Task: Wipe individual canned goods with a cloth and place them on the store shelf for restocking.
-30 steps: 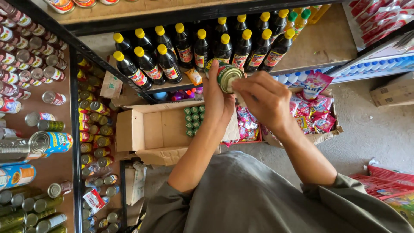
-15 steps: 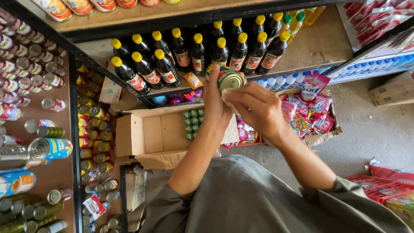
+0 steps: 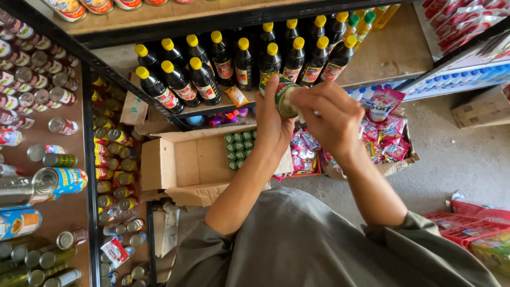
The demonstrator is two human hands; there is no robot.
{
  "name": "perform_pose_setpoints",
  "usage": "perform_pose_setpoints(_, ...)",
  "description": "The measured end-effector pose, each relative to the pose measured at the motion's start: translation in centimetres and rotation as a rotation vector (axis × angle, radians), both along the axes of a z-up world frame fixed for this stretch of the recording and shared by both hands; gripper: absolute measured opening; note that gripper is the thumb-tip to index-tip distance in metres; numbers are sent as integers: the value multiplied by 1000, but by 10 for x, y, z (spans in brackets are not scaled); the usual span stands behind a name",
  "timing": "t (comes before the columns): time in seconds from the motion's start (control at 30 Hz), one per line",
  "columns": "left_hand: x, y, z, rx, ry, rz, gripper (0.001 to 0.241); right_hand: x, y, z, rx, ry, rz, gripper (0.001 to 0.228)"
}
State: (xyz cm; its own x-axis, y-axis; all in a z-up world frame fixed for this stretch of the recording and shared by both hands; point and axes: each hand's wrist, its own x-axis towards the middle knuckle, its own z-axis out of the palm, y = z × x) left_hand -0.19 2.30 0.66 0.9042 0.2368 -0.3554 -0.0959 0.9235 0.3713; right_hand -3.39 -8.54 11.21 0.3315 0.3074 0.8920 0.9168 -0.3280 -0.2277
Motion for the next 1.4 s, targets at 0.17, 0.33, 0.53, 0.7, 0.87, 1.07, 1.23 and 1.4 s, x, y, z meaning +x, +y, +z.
perform_pose_setpoints(0.17,-22,12,49,24,-8,-25,61,-16,7,5,-28,3,61,12)
perform_pose_setpoints(0.33,-18,17,32,16,-12,-12,63,-11,18,7,31,-15,98,13)
perform_pose_setpoints(0.53,-3,23,14,14,-33,13,66,4,10,-2,-36,-48,62,11)
perform_pose_setpoints(0.7,-3,18,22,82,-13,-55,67,-5,27,0,9,-55,95,12)
perform_pose_setpoints(0.87,6,24,60,233,-79,79,60,19,-10,-3,12,211,85,12)
perform_pose_setpoints(1.07,43,38,43,469,-475,79,74,56,-25,-9,103,602,123,24)
perform_pose_setpoints(1.23,51,47,66,599,-680,33,88,96,-11,-14,134,669,270,26)
perform_pose_setpoints(1.4,51,57,92,978,-737,66,71,104,18,28,-142,731,114,38)
